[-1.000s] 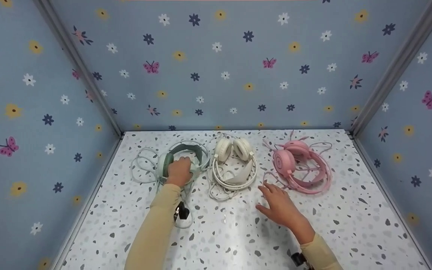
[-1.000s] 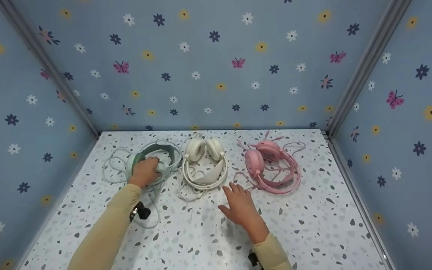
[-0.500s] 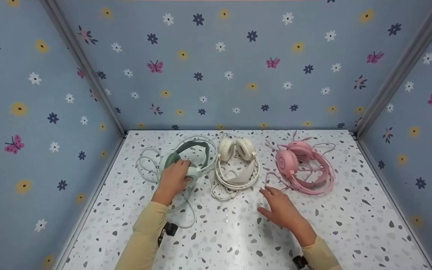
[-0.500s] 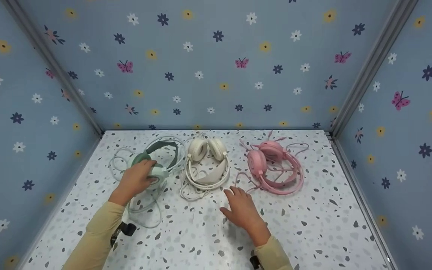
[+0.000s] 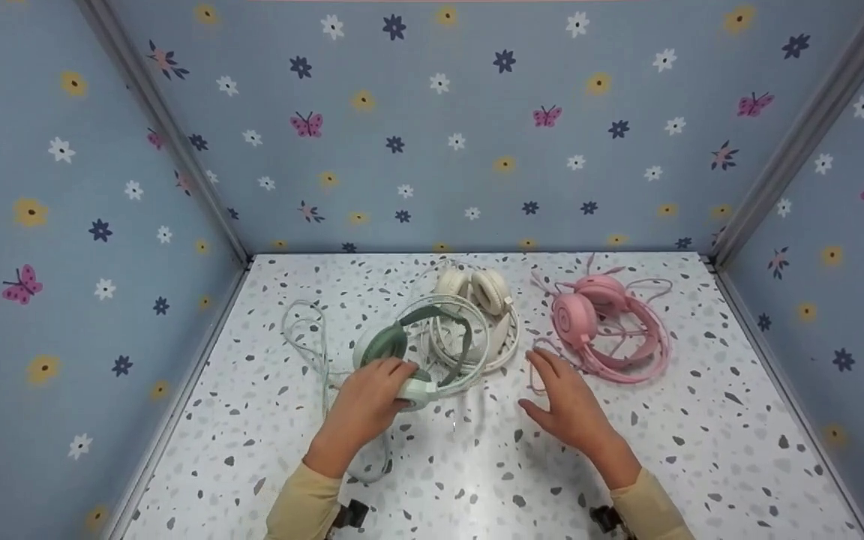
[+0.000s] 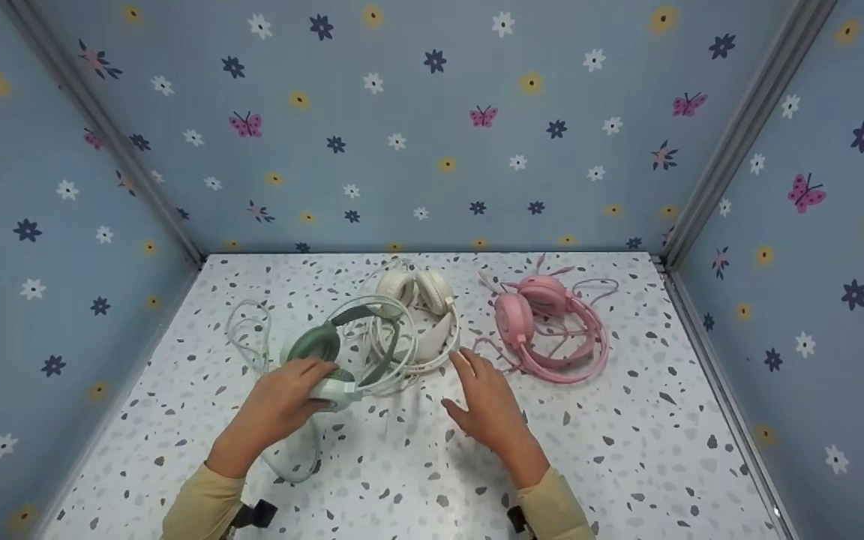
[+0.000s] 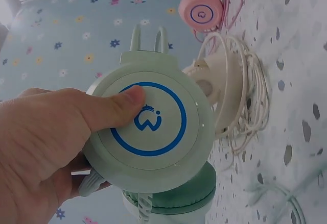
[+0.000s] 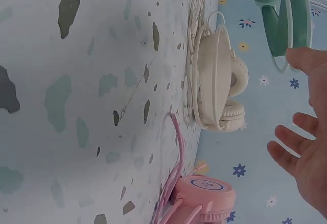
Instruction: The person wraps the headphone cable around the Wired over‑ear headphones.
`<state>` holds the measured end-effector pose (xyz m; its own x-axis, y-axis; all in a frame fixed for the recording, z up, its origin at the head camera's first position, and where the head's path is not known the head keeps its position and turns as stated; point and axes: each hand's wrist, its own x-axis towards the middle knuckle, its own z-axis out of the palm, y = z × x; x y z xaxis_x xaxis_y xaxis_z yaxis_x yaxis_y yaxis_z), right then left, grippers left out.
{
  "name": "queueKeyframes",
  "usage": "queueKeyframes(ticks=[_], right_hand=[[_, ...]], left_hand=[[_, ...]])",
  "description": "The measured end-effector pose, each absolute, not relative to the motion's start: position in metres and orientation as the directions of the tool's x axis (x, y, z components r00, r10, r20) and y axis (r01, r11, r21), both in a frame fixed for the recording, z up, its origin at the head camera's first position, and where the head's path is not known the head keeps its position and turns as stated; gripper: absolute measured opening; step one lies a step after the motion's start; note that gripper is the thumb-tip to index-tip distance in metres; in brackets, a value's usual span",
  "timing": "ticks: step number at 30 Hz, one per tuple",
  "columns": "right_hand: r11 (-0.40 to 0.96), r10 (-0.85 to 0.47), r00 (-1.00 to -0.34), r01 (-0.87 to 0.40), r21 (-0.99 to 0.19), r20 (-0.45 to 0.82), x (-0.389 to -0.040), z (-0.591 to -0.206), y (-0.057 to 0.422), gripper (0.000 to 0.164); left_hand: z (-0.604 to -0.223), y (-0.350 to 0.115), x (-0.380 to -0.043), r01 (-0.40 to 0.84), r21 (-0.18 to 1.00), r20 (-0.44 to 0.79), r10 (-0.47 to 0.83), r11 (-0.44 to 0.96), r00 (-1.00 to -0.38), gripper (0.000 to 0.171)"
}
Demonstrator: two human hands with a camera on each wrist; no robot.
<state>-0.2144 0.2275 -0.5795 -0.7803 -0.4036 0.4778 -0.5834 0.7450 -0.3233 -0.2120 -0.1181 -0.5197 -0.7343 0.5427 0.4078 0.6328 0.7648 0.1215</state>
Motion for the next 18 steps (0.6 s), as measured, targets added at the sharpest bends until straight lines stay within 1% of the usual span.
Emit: queueKeyframes(ticks=[3, 5, 8, 12, 14, 15, 16, 18], right_hand=[[0.743, -0.415, -0.732, -0.615, -0.263, 0.541, -0.218, -0.578, 0.229, 0.094], [0.741, -0.433, -0.700, -0.636, -0.218, 0.568, -0.220, -0.579, 0.231, 0.098], [0.740, -0.462, -0.653, -0.657, -0.146, 0.600, -0.221, -0.580, 0.234, 0.095], [0.725, -0.480, -0.599, -0.682, -0.094, 0.641, -0.222, -0.580, 0.240, 0.092], [0.708, -0.506, -0.558, -0.704, -0.052, 0.658, -0.223, -0.578, 0.241, 0.088], [0.696, -0.526, -0.530, -0.718, -0.022, 0.665, -0.224, -0.577, 0.242, 0.083], [0.682, -0.546, -0.499, -0.731, 0.011, 0.673, -0.226, -0.576, 0.242, 0.075], [0.641, -0.583, -0.432, -0.765, 0.063, 0.688, -0.228, -0.574, 0.241, 0.055]], left_hand=[[-0.517, -0.105, -0.201, 0.651, 0.146, 0.402, 0.557, 0.744, -0.727, 0.057], [-0.517, -0.096, -0.194, 0.670, 0.161, 0.403, 0.572, 0.725, -0.715, 0.056], [-0.520, -0.085, -0.186, 0.695, 0.171, 0.409, 0.591, 0.698, -0.695, 0.054], [-0.524, -0.070, -0.182, 0.725, 0.161, 0.413, 0.621, 0.670, -0.666, 0.053], [-0.525, -0.065, -0.183, 0.739, 0.148, 0.417, 0.636, 0.657, -0.649, 0.052], [-0.525, -0.062, -0.183, 0.746, 0.142, 0.417, 0.644, 0.650, -0.641, 0.052], [-0.523, -0.060, -0.184, 0.754, 0.141, 0.418, 0.652, 0.641, -0.633, 0.052], [-0.522, -0.057, -0.186, 0.768, 0.141, 0.423, 0.663, 0.625, -0.618, 0.051]])
